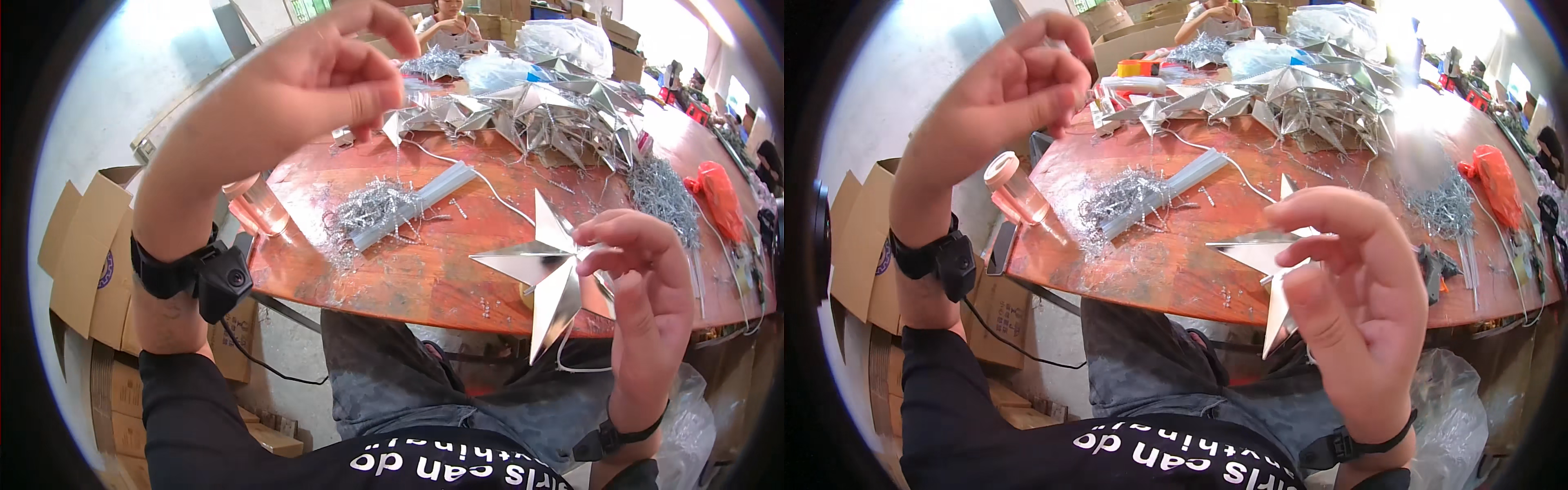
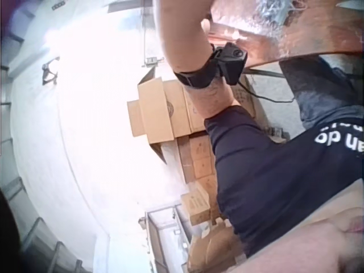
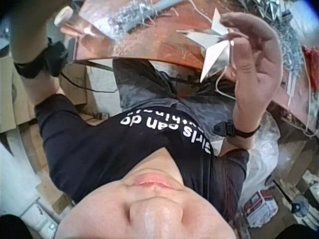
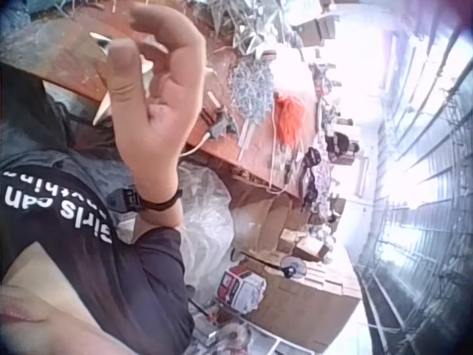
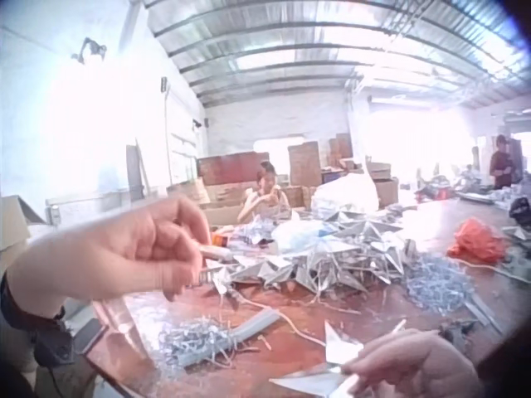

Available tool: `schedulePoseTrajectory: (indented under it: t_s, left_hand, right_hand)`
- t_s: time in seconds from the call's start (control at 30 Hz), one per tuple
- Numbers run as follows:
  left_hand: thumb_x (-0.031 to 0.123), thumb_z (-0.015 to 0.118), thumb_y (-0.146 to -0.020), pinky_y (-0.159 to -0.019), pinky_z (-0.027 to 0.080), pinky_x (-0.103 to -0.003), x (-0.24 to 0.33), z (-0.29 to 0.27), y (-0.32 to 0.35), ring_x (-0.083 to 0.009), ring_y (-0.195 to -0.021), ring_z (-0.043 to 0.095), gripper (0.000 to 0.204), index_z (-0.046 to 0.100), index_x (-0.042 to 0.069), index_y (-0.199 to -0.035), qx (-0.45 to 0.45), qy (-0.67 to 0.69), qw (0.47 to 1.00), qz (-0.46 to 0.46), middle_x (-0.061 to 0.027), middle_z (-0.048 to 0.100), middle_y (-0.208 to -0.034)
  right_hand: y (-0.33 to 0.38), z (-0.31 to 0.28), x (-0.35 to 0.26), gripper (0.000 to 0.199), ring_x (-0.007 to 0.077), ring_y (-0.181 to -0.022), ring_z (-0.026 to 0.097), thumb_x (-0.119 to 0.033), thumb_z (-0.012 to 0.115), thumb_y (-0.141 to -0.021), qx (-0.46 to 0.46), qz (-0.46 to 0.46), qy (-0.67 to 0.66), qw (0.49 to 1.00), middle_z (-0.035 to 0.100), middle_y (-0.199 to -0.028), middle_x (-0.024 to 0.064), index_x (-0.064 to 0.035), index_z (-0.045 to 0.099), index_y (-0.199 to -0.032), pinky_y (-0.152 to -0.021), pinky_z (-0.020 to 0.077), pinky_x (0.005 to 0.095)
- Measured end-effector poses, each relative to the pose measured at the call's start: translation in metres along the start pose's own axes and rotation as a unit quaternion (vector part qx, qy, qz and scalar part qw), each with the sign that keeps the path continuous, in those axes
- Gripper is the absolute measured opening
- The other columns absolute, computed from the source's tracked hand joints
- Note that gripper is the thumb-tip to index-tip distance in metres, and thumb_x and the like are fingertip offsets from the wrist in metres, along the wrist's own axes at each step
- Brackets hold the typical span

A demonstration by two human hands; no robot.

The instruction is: The person uses a hot glue gun to apply adhesive to the edges of a silver, star-shaped object. They then press a strip of silver beads onto the glued edges, repeating the process for each point of the star to create a decorative border.

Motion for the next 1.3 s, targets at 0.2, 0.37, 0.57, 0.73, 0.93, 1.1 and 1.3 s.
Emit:
schedulePoseTrajectory:
  t_s: [0.2,0.37,0.57,0.73,0.93,1.1,1.3]
  left_hand:
    - [0.004,0.059,-0.081,-0.072,0.048,-0.031,-0.096,0.051,0.038,-0.0189,-0.078,0.061,0.011,0.060,0.001,-0.092,-0.179,-0.169,0.962,-0.120,-0.0083,0.062,-0.082]
    - [0.006,0.058,-0.078,-0.077,0.048,-0.039,-0.166,0.077,0.082,-0.0337,-0.087,0.062,0.015,0.062,0.003,-0.093,-0.200,-0.313,0.899,-0.231,-0.0162,0.065,-0.088]
    - [0.012,0.067,-0.074,-0.075,0.047,-0.041,-0.178,0.095,0.046,-0.0308,-0.089,0.059,0.013,0.063,0.005,-0.084,-0.002,-0.371,0.926,-0.069,-0.0102,0.061,-0.088]
    - [0.014,0.069,-0.073,-0.076,0.047,-0.040,-0.196,0.097,0.050,-0.0282,-0.090,0.057,0.012,0.063,0.007,-0.081,-0.030,-0.459,0.888,-0.026,-0.0068,0.058,-0.090]
    - [0.013,0.068,-0.074,-0.080,0.046,-0.036,-0.162,0.072,0.033,-0.0251,-0.095,0.055,0.008,0.063,0.009,-0.080,0.002,-0.410,0.912,0.022,-0.0042,0.058,-0.094]
    - [0.015,0.071,-0.067,-0.084,0.043,-0.036,-0.183,0.087,0.036,-0.0229,-0.100,0.053,0.015,0.064,0.012,-0.080,-0.059,-0.539,0.831,0.121,-0.0021,0.056,-0.102]
    - [0.013,0.067,-0.073,-0.085,0.042,-0.036,-0.185,0.084,0.034,-0.0229,-0.099,0.052,0.010,0.064,0.011,-0.082,-0.021,-0.493,0.858,0.144,-0.0041,0.054,-0.101]
  right_hand:
    - [0.031,-0.017,0.003,0.031,0.0187,-0.074,0.059,-0.029,0.057,-0.091,-0.063,-0.019,0.095,0.993,0.062,-0.083,0.0126,0.0003,0.062,-0.080,-0.076,0.0459,0.0322]
    - [0.055,-0.028,0.017,0.037,0.0180,-0.061,0.057,-0.034,0.057,-0.091,-0.014,0.033,0.132,0.991,0.060,-0.068,0.0095,-0.0007,0.061,-0.075,-0.057,0.0442,0.0274]
    - [0.062,-0.040,0.018,0.039,0.0176,-0.058,0.056,-0.036,0.055,-0.092,0.014,0.031,0.166,0.986,0.059,-0.065,0.0082,-0.0019,0.060,-0.075,-0.052,0.0430,0.0266]
    - [0.062,-0.041,0.017,0.039,0.0146,-0.059,0.048,-0.034,0.049,-0.095,-0.015,0.017,0.165,0.986,0.051,-0.065,0.0084,-0.0009,0.052,-0.074,-0.053,0.0374,0.0242]
    - [0.063,-0.044,0.013,0.040,0.0141,-0.058,0.047,-0.036,0.050,-0.095,0.017,0.009,0.166,0.986,0.050,-0.064,0.0078,-0.0014,0.051,-0.074,-0.051,0.0362,0.0237]
    - [0.067,-0.043,0.009,0.041,0.0140,-0.058,0.047,-0.036,0.050,-0.095,0.019,-0.004,0.150,0.989,0.050,-0.063,0.0080,-0.0012,0.051,-0.074,-0.051,0.0361,0.0235]
    - [0.076,-0.059,0.004,0.041,0.0140,-0.055,0.047,-0.034,0.047,-0.097,0.051,0.001,0.125,0.991,0.049,-0.061,0.0075,-0.0010,0.051,-0.073,-0.050,0.0354,0.0241]
Point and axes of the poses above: each hand's wrist, its own y-axis away from the middle knuckle, its own z-axis out of the palm, x = y × z, the point moved 2 cm from there along -y, towards the middle knuckle
